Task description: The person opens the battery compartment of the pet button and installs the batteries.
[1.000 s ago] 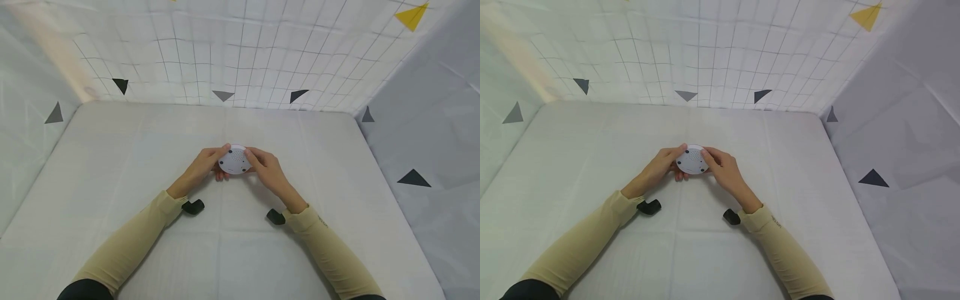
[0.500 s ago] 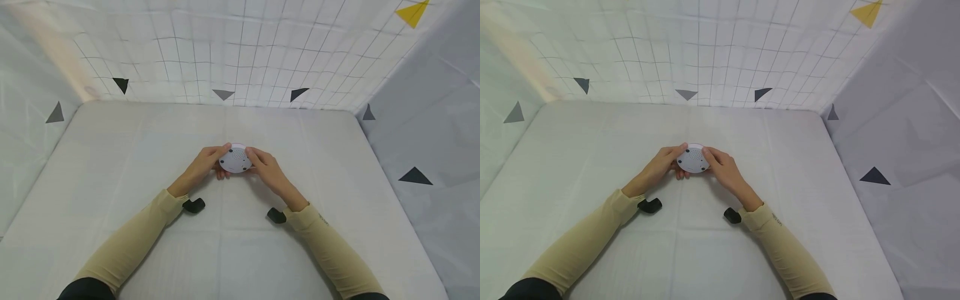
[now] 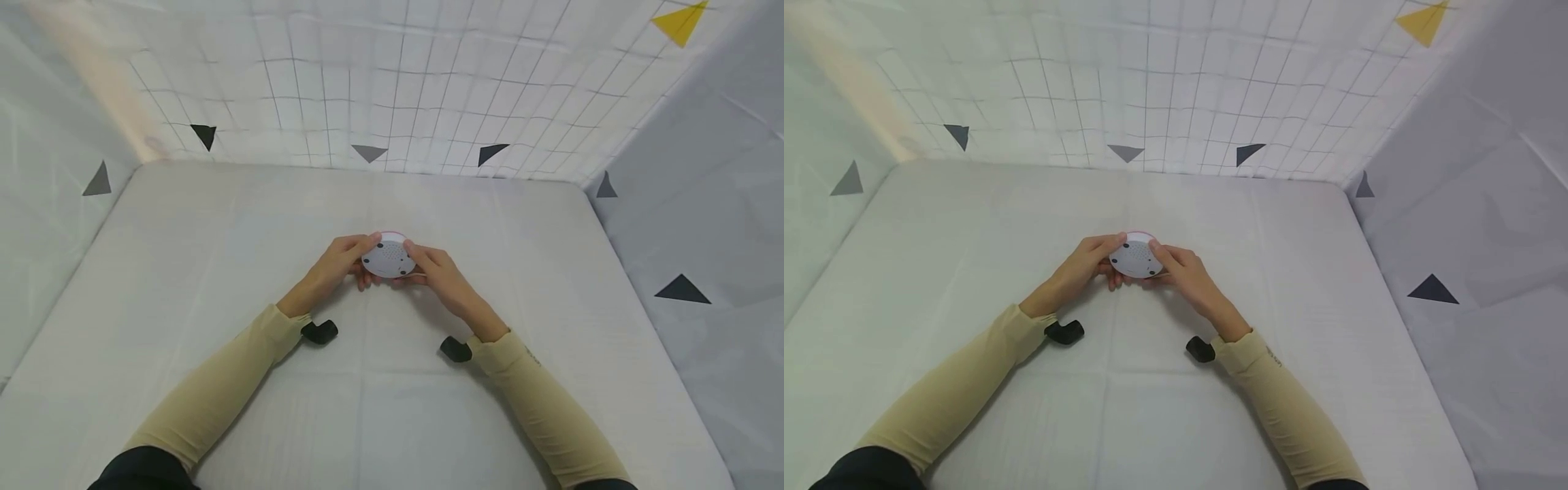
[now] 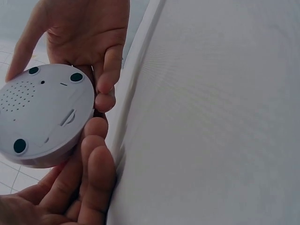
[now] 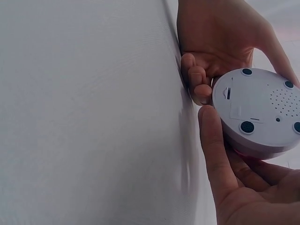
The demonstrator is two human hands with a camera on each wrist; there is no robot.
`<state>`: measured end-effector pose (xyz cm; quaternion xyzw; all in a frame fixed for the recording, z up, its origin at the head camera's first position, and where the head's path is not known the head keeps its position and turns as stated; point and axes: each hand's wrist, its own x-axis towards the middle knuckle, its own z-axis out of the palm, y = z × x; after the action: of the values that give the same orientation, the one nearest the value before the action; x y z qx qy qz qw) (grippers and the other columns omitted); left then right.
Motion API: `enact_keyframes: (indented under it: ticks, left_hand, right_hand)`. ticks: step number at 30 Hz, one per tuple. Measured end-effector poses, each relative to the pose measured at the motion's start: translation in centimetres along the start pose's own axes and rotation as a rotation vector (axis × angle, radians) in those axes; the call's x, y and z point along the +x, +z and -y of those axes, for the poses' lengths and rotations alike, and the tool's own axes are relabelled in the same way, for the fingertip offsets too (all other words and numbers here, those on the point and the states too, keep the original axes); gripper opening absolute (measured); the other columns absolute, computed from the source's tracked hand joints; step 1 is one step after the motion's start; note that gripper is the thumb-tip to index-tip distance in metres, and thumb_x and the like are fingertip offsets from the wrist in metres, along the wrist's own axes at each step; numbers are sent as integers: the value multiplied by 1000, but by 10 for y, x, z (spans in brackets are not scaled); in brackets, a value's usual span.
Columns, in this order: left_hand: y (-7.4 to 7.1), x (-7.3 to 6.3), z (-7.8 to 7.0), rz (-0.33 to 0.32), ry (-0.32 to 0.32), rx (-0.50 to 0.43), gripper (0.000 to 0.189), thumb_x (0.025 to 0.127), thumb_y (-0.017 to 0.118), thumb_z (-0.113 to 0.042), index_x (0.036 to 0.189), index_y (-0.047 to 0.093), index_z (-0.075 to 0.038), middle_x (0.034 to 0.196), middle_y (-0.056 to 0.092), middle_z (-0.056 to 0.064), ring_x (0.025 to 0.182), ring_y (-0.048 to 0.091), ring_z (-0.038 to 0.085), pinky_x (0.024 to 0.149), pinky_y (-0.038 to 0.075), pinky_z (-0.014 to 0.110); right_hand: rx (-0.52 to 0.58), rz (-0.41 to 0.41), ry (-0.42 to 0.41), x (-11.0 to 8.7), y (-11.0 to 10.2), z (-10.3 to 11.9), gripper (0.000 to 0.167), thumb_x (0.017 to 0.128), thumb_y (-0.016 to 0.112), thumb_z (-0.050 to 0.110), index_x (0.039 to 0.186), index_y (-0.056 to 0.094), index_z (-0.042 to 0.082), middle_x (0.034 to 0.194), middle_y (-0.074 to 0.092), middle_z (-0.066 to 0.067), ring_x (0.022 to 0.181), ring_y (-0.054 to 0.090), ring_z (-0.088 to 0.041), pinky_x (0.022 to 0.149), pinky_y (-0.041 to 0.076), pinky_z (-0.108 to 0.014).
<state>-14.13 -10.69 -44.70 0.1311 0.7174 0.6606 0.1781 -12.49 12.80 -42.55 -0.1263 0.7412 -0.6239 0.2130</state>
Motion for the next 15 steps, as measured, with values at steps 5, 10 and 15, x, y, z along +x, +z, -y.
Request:
enact_keyframes:
  ticks: [5, 10, 15]
  left_hand:
    - [0, 0, 1, 1, -9, -7, 46, 112, 49, -42, 117, 67, 0, 86, 68, 24, 64, 62, 25, 60, 57, 32]
    - [0, 1, 0, 1, -22, -26, 45, 110, 52, -44, 119, 66, -2, 94, 66, 26, 69, 64, 25, 63, 58, 33]
    - [0, 1, -2, 7, -16, -22, 43, 108, 57, -45, 117, 66, -4, 97, 67, 30, 70, 64, 27, 63, 59, 35]
  right_hand:
    - [4, 2, -13, 0, -2, -1, 58, 114, 42, 44, 145, 56, -3, 137, 65, -22, 117, 71, -37, 103, 56, -45]
    - [16, -26, -33, 0, -4, -3, 55, 111, 50, 41, 144, 56, -2, 141, 63, -18, 126, 67, -31, 103, 56, -38]
    - [11, -40, -61, 1, -5, -4, 52, 109, 57, 39, 141, 59, -1, 139, 63, -15, 124, 68, -31, 104, 55, -36]
